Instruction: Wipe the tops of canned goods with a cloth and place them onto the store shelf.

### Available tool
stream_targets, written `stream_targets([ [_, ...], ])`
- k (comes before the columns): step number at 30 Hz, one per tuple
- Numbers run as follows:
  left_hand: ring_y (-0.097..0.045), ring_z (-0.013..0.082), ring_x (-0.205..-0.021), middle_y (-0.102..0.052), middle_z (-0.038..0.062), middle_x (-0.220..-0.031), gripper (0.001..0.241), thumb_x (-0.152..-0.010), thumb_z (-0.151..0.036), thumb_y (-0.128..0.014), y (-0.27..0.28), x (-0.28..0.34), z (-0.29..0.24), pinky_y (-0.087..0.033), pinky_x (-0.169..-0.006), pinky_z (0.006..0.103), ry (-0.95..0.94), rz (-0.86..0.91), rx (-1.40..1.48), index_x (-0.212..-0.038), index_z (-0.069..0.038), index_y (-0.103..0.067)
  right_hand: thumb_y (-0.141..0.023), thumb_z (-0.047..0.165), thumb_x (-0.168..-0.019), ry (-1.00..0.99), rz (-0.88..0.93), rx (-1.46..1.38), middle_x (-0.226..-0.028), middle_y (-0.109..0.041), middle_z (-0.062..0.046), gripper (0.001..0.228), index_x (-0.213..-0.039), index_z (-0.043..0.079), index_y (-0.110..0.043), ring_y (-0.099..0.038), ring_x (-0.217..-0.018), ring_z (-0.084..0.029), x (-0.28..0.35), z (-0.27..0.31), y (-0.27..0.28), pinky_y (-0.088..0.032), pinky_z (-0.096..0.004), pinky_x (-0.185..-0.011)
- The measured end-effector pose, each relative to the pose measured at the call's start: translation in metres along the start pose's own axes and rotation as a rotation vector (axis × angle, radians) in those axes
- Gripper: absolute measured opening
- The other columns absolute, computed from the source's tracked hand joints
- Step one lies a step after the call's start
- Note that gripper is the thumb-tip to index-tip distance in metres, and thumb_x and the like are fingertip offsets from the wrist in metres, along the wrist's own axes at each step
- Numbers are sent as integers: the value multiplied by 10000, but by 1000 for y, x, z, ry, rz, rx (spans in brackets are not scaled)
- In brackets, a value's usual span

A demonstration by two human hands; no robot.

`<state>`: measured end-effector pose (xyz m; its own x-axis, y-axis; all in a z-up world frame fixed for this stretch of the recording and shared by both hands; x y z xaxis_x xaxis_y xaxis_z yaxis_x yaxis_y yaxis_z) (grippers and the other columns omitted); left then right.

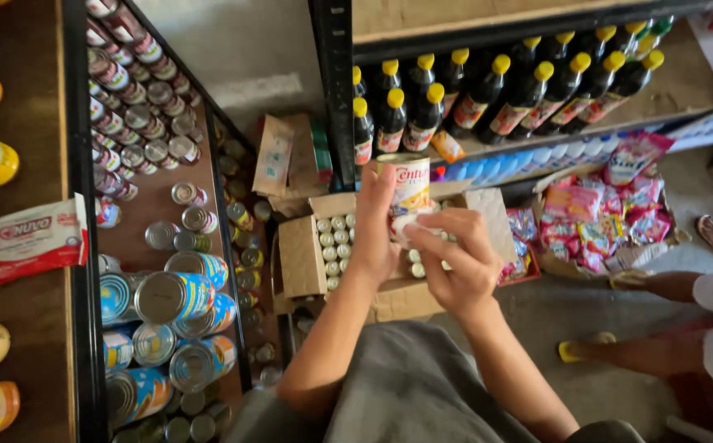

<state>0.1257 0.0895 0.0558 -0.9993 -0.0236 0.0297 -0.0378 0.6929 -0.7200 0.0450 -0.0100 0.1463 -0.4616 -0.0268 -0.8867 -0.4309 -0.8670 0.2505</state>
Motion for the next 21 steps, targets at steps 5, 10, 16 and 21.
stream_targets([
  [5, -518, 278, -1273, -543, 208, -1378, 549, -1050, -414, -515, -36, 17, -18, -471, -1059, 483, 14, 182, -260, -1434, -22, -509, -790, -48, -904, 93, -69, 145, -966, -697, -168, 94, -881, 40, -814, -653, -811, -319, -33, -13, 8, -567, -447, -762],
  [10, -676, 282, -1031, -624, 234, -1240, 547, -1045, -426, -518, -13, 3, -12, -611, -789, 422, 15, 130, -137, -1406, -14, -524, -740, 2, -897, 66, 15, 74, -985, -706, -133, 141, -923, 103, -835, -682, -865, -321, -15, 4, -4, -570, -432, -791],
  [16, -712, 265, -888, -693, 219, -994, 365, -1037, -318, -594, -30, 10, -3, -620, -703, 458, 115, 116, 122, -1144, 30, -621, -771, -17, -920, 50, -64, 123, -979, -701, -140, 107, -883, 73, -816, -656, -826, -302, -38, -15, 8, -562, -434, -799],
  [21, -731, 258, -889, -671, 198, -1051, 347, -1022, -296, -607, 4, -8, 17, -641, -672, 352, 17, 48, 79, -1237, -26, -572, -765, 18, -880, 17, -10, 69, -994, -718, -129, 103, -905, 103, -818, -684, -877, -321, -5, 3, 3, -562, -431, -807],
])
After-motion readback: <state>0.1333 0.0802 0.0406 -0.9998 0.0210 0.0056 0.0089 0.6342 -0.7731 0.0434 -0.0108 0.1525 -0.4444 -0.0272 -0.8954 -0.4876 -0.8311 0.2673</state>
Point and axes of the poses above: each hand's wrist, its own x-axis away from the middle knuckle, its own y-axis out of the back of the hand, z = x × y, the point moved 6 cm from there along -x, towards the middle knuckle
